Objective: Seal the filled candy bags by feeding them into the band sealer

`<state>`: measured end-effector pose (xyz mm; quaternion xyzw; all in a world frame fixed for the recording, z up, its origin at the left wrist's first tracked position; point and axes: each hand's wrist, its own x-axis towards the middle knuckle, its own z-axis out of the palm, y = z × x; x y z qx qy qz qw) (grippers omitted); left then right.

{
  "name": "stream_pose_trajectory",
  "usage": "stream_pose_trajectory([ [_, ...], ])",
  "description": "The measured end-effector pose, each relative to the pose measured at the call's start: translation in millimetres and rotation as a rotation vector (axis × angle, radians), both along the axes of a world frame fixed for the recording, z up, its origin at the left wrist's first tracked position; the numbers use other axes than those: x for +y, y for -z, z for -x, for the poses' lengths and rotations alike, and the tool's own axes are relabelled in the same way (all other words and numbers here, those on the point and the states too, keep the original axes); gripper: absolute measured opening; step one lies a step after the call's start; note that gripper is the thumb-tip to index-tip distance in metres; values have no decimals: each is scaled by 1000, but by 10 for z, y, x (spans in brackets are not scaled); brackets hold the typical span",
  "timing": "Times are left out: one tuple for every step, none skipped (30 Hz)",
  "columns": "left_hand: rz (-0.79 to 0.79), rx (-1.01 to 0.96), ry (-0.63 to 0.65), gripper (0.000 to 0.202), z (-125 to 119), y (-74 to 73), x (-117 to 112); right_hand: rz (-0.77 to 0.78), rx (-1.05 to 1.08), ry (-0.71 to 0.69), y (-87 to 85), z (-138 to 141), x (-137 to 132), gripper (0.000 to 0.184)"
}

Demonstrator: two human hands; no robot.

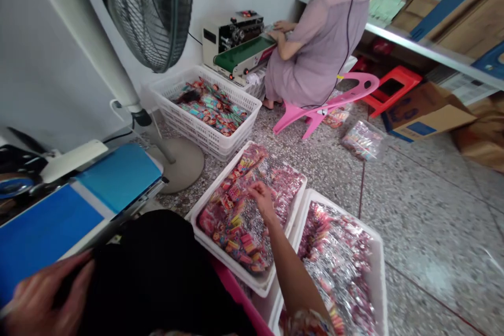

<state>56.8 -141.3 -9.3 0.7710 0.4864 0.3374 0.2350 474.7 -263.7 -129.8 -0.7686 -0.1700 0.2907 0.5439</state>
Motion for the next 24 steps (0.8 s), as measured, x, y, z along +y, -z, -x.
stream_pose_trajectory([
  [-4,-38,-21,34,-96,3,-2,-77,21,-127,-218,61,62,28],
  [33,-86,-5,29,-215,-12,3,-140,31,-240,-450,125,130,28],
  [117,-137,36,29,-353,-43,14,-195,47,-323,-687,195,204,28],
  [228,-186,77,32,-501,-90,31,-240,64,-390,-923,273,278,28],
  [338,-240,97,39,-650,-150,53,-277,75,-446,-1149,360,350,28],
  [432,-306,119,48,-789,-219,76,-305,90,-502,-1358,456,418,29],
  [525,-359,179,56,-911,-295,98,-323,112,-565,-1545,560,478,30],
  [619,-434,266,61,-1007,-376,114,-334,124,-623,-1710,669,530,31],
  [719,-501,358,61,-1075,-457,122,-344,125,-674,-1851,780,572,32],
  [808,-560,436,57,-1113,-535,118,-355,111,-710,-1972,887,605,32],
  [879,-618,482,51,-1125,-609,102,-374,77,-725,-2077,989,629,30],
  [926,-668,497,45,-1113,-677,77,-403,28,-726,-2171,1081,644,28],
  [946,-713,484,42,-1083,-739,44,-432,-30,-729,-2260,1164,652,24],
  [942,-754,456,42,-1041,-795,7,-452,-96,-745,-2348,1235,655,21],
  [922,-788,427,42,-992,-846,-30,-461,-168,-774,-2436,1295,653,17],
  [895,-809,406,42,-940,-894,-65,-461,-243,-807,-2525,1347,650,15],
  [865,-815,392,41,-887,-940,-95,-451,-315,-846,-2615,1392,648,15],
  [835,-809,383,41,-837,-984,-119,-435,-382,-880,-2701,1431,647,14],
  [801,-797,376,41,-789,-1025,-139,-421,-441,-908,-2782,1466,650,14],
  [769,-783,371,41,-745,-1064,-154,-413,-492,-932,-2855,1499,656,13],
  [742,-771,366,41,-705,-1099,-165,-411,-533,-957,-2918,1531,664,11],
  [720,-768,356,42,-668,-1129,-174,-418,-566,-976,-2970,1562,674,10],
  [707,-771,343,42,-636,-1154,-182,-433,-589,-985,-3010,1592,684,9],
  [702,-781,330,43,-607,-1174,-190,-453,-604,-988,-3041,1622,693,10],
])
